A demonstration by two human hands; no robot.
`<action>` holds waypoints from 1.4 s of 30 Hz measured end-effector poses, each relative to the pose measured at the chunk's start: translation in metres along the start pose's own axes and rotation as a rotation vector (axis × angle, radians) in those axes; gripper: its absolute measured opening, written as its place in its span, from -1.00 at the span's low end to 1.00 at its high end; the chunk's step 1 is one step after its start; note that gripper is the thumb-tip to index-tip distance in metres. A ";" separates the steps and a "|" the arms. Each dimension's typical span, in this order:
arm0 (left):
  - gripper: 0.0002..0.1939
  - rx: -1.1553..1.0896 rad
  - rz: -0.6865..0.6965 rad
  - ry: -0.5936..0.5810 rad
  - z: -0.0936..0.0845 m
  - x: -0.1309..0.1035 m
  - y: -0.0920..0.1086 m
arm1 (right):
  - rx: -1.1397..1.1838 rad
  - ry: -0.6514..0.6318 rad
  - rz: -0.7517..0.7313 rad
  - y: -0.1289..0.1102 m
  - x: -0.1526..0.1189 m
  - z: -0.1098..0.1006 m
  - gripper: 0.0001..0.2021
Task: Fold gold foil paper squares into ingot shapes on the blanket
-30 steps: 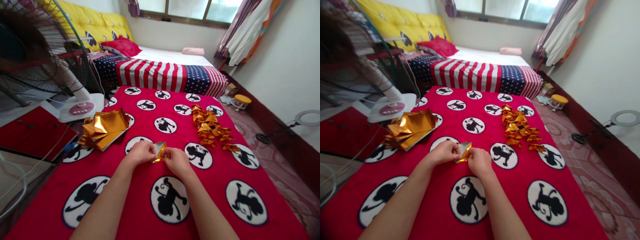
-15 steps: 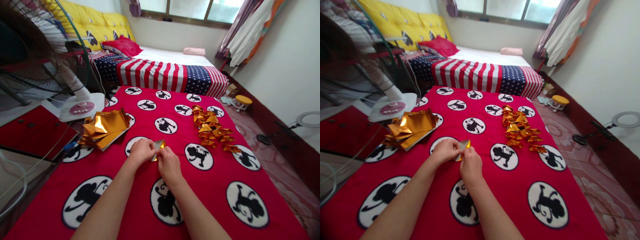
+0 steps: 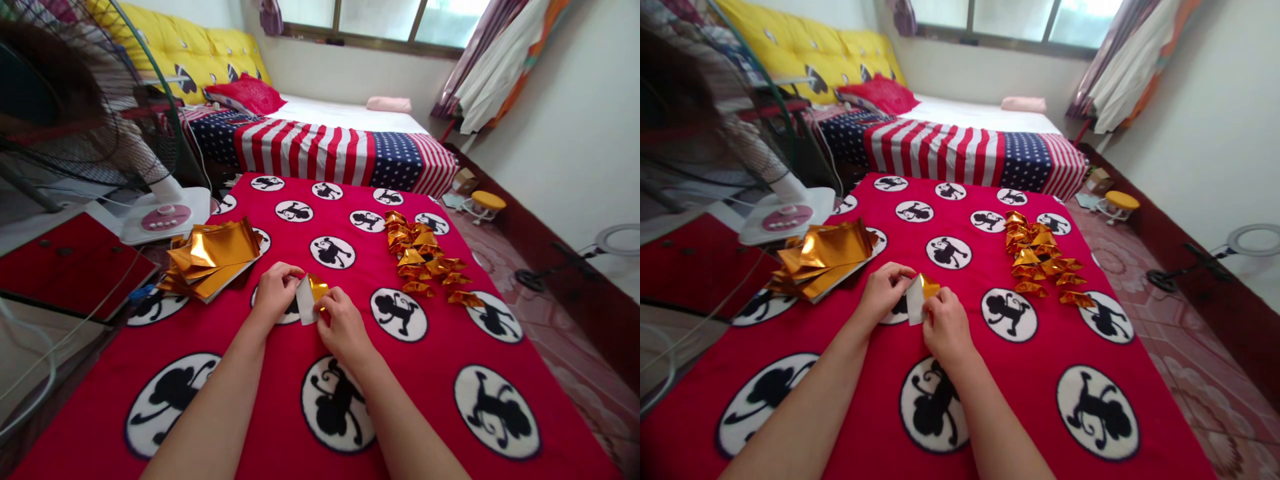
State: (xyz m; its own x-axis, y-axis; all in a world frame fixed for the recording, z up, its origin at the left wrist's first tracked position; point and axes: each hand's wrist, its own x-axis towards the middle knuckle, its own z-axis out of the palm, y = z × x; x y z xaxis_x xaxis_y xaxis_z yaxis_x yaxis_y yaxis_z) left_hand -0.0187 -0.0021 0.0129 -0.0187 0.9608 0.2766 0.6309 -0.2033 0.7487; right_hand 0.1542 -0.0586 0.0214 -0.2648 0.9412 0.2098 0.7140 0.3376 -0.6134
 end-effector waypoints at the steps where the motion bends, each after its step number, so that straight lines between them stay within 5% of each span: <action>1: -0.78 -0.029 0.022 -0.001 -0.001 0.000 -0.002 | 0.018 0.015 -0.020 0.006 0.002 -0.002 -0.78; 8: -0.79 -0.179 0.212 -0.013 -0.014 -0.001 0.007 | 0.131 0.068 -0.097 0.032 0.009 -0.013 -0.69; 15: -0.70 0.053 0.291 -0.482 -0.031 -0.005 0.033 | 0.106 0.068 -0.058 0.029 0.008 -0.013 -0.69; 17: -0.67 0.174 0.281 -0.528 -0.033 -0.006 0.038 | 0.091 0.068 -0.060 0.028 0.008 -0.012 -0.71; 25: -0.73 0.356 0.359 -0.546 -0.021 -0.011 0.045 | 0.066 0.050 -0.034 0.030 0.010 -0.013 -0.66; 42: -0.78 0.251 0.418 -0.441 -0.014 -0.012 0.043 | 0.226 0.069 0.014 0.037 0.011 -0.010 -0.64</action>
State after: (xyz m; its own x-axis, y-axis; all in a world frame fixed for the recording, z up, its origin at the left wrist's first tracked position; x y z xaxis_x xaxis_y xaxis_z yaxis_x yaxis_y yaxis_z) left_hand -0.0022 -0.0246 0.0499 0.5533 0.8082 0.2016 0.6785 -0.5777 0.4537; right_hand 0.1848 -0.0358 0.0086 -0.2058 0.9469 0.2470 0.5519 0.3207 -0.7698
